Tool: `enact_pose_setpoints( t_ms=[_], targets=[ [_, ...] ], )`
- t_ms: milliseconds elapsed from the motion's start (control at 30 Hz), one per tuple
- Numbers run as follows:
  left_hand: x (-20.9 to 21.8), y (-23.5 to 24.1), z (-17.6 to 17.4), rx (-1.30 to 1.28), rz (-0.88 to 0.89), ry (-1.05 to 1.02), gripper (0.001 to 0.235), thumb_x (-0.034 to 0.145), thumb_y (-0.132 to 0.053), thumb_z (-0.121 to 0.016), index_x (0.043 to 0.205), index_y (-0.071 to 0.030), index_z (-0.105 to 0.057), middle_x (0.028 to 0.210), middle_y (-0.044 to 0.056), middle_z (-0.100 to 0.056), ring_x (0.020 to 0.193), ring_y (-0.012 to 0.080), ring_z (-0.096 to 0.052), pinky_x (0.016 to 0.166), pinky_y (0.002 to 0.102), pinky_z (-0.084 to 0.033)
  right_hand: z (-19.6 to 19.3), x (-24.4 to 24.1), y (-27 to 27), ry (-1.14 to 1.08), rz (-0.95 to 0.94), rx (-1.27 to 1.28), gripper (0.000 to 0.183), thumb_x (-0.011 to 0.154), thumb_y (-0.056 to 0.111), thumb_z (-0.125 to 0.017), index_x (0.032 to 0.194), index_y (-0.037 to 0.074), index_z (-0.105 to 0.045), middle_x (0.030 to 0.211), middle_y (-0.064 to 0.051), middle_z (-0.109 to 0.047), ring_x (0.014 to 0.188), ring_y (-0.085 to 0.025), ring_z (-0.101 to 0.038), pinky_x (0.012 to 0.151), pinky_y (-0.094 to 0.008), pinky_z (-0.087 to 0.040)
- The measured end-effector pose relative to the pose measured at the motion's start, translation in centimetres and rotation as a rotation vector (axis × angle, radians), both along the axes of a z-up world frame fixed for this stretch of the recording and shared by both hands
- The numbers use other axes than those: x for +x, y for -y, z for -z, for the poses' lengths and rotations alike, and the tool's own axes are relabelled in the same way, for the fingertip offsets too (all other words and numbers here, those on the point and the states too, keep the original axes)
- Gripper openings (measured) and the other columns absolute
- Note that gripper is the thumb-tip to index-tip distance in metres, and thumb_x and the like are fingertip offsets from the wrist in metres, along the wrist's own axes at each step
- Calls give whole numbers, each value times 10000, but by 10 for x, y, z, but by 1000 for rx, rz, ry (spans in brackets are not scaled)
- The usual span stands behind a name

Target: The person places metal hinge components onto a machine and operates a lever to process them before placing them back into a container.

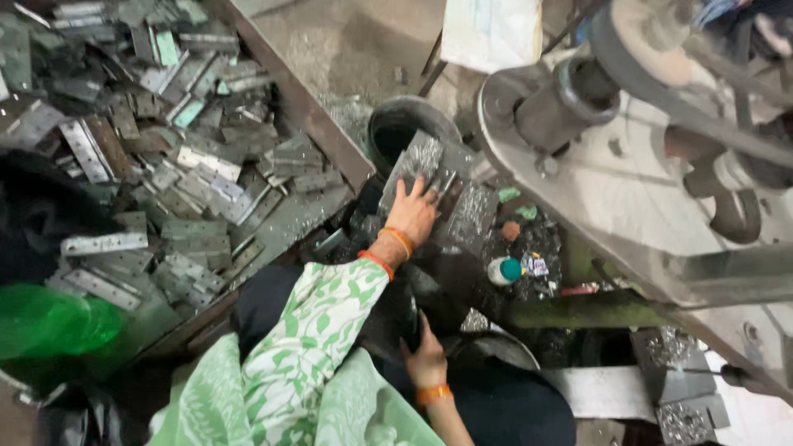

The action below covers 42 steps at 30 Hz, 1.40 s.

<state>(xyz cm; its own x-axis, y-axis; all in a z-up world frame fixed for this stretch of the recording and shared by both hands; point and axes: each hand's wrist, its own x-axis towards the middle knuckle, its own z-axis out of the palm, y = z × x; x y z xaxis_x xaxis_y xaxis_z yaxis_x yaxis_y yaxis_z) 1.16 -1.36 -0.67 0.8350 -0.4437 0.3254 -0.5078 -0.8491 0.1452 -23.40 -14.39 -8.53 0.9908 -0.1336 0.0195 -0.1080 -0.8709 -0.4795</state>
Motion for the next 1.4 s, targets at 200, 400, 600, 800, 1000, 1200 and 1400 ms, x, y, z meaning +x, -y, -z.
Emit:
enact_pose_setpoints(
  t_ms=[200, 400, 600, 800, 1000, 1200, 1400],
  targets=[
    [5, 1, 4, -28, -42, 72, 323, 918, -256, -540, 1096, -151, -788, 1375, 25, -618, 1420, 371, -379, 1122, 720, -256, -49, 14, 7, -206, -61, -84, 913, 746, 261, -824, 1525, 126, -366, 1089, -289, -714, 984, -432, -702, 857, -495, -572],
    [28, 15, 12, -80, -90, 95, 319, 962, -239, -512, 1069, -132, -792, 1410, 31, -616, 1412, 353, -402, 1113, 682, -280, -55, 37, 25, -140, -208, -155, 807, 828, 298, -820, 1486, 79, -408, 1081, -306, -718, 998, -435, -712, 878, -485, -589],
    [21, 8, 9, -56, -78, 97, 315, 977, -241, -516, 1105, -136, -785, 1422, 26, -605, 1422, 360, -390, 1142, 685, -284, 15, -1, 1, -124, 25, 4, 802, 827, 274, -761, 1534, 228, -386, 1138, -220, -728, 976, -418, -713, 802, -482, -593],
    [4, 7, 4, 58, -60, 6, 365, 931, -249, -518, 1189, -139, -751, 1412, 23, -583, 1435, 367, -350, 1104, 721, -257, -39, 14, 18, -101, -148, -46, 842, 778, 263, -805, 1500, 91, -407, 1105, -300, -702, 996, -442, -694, 848, -507, -570],
    [25, 18, 5, -44, -85, 18, 373, 959, -299, -512, 1189, -130, -752, 1456, 30, -572, 1437, 375, -356, 1109, 705, -268, -45, 36, 32, -314, -89, -105, 762, 862, 342, -748, 1517, 100, -442, 998, -274, -768, 937, -380, -776, 915, -441, -602],
    [27, 17, 5, 0, -81, 0, 338, 982, -286, -518, 1183, -158, -759, 1467, 35, -569, 1452, 364, -361, 1119, 706, -282, 62, -5, 23, -20, -29, -37, 817, 792, 323, -773, 1514, 213, -407, 1088, -250, -729, 909, -456, -711, 745, -502, -596],
    [18, 4, -6, -50, -40, -4, 360, 895, -400, -576, 1119, -192, -766, 1463, 16, -557, 1420, 368, -362, 1068, 709, -319, 27, 17, 41, -244, -35, -178, 919, 747, 388, -797, 1545, 230, -368, 987, -253, -746, 885, -448, -736, 776, -518, -599]
  ],
)
